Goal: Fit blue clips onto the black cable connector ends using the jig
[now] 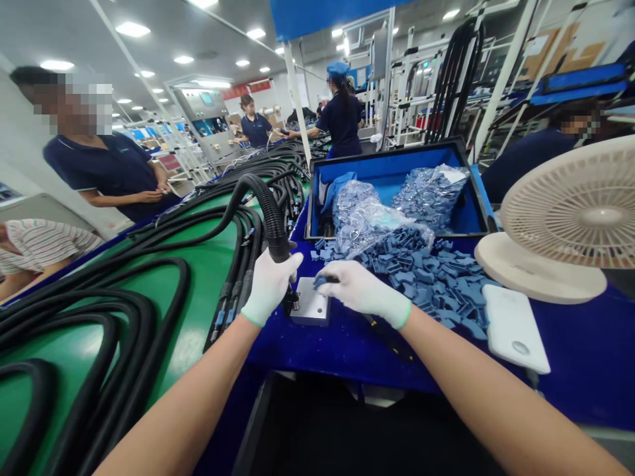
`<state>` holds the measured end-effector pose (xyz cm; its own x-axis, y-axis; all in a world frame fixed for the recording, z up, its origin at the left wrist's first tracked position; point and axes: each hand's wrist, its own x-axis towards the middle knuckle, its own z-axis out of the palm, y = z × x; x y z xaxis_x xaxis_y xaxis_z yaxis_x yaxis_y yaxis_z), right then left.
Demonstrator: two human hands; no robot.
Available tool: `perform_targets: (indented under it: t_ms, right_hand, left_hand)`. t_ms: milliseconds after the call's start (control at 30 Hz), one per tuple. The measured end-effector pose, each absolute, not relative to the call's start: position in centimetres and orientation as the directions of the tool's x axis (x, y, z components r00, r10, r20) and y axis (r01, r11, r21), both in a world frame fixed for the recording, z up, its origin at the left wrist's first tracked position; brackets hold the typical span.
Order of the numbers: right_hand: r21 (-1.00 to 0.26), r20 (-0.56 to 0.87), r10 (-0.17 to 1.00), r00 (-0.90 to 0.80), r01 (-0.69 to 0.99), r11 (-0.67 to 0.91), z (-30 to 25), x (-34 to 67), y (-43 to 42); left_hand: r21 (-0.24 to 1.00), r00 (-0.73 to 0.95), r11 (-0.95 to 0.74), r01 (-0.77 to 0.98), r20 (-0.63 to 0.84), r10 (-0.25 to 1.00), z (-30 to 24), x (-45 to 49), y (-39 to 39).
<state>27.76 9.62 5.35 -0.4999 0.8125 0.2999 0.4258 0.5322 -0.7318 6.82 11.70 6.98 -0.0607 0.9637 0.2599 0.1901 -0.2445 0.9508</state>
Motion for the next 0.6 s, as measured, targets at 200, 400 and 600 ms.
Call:
perform_targets:
  t_ms: [200, 400, 600]
  right_hand:
    - [-0.727, 0.22, 0.767, -0.603, 0.423, 0.541, 4.2, 22.4, 12.3]
    - [-0.772, 0.142, 0.76, -0.634, 0.409, 0.486, 2.9, 22.1, 13.3]
    - [-0.785, 0.186, 0.797, -0.575, 0.401, 0.473, 3.1, 22.2, 13.0]
  left_hand:
    - [0.936, 0.008, -0.299, 0.184, 0.303, 0.953, 6.7, 5.2, 12.4]
    - [0.95, 0.033, -0.264, 0.168, 0.262, 0.965, 6.1, 5.0, 12.6]
    - [0.93, -0.249, -0.086, 0.358, 0.183, 0.951, 4.8, -3.2, 12.9]
